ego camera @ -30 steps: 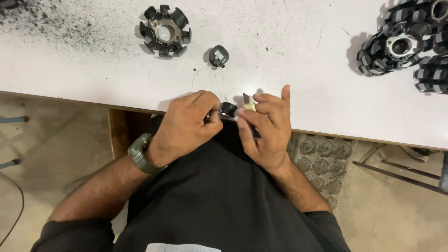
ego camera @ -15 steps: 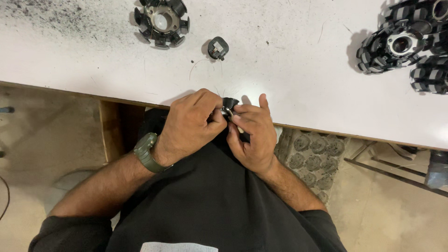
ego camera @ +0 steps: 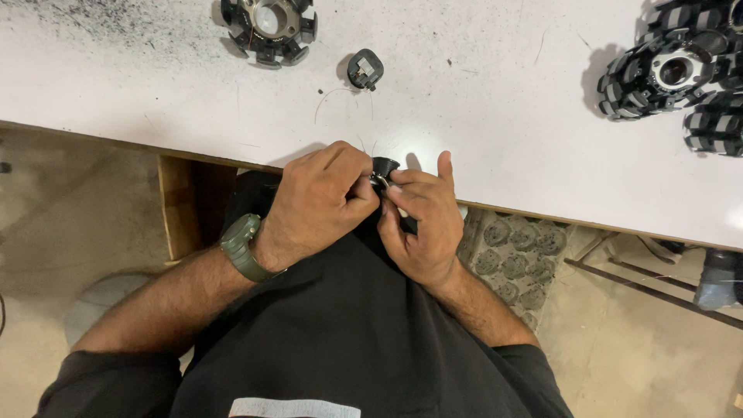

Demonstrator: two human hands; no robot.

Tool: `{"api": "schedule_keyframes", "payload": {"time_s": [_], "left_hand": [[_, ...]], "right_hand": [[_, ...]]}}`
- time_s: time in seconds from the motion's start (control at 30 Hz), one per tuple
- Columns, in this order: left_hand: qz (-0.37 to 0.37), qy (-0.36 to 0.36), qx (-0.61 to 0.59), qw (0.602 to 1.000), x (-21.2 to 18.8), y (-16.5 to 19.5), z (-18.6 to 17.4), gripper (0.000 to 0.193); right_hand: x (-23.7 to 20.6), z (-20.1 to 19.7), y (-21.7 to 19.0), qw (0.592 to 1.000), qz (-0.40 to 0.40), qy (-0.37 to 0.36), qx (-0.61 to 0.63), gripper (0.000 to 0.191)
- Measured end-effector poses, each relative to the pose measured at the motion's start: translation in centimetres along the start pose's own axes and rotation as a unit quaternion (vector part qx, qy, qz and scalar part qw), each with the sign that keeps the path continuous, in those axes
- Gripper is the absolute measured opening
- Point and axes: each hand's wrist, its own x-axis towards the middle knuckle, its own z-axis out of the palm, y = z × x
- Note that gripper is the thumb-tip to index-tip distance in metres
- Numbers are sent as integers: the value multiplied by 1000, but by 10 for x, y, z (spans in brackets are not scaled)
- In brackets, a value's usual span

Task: The person sits at a white workbench assembling mecanum wheel assemblies. They hold a wheel hub in one hand and use a small hex key to tighten rollers onto the hub, then place the finished wheel in a growing row of completed wheels on the table and pick up the next hub and roller parts.

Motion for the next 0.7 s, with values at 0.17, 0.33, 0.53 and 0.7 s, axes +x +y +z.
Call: {"api": "schedule_keyframes", "payload": {"time_s": [0.17, 0.33, 0.53, 0.7], "left_hand": [[3, -1, -7, 1000, 1, 2, 2, 13], [87, 34, 108, 990, 35, 0, -24, 8], [-83, -104, 275, 952, 86, -14, -36, 47], [39, -48, 294, 954, 85, -11, -11, 32]], "right_hand": [[0, -2, -1, 1000, 5, -16, -17, 34], [9, -12, 12, 998, 25, -6, -55, 29], [20, -26, 30, 993, 75, 55, -77, 25], [21, -29, 21, 992, 91, 15, -84, 32]]}}
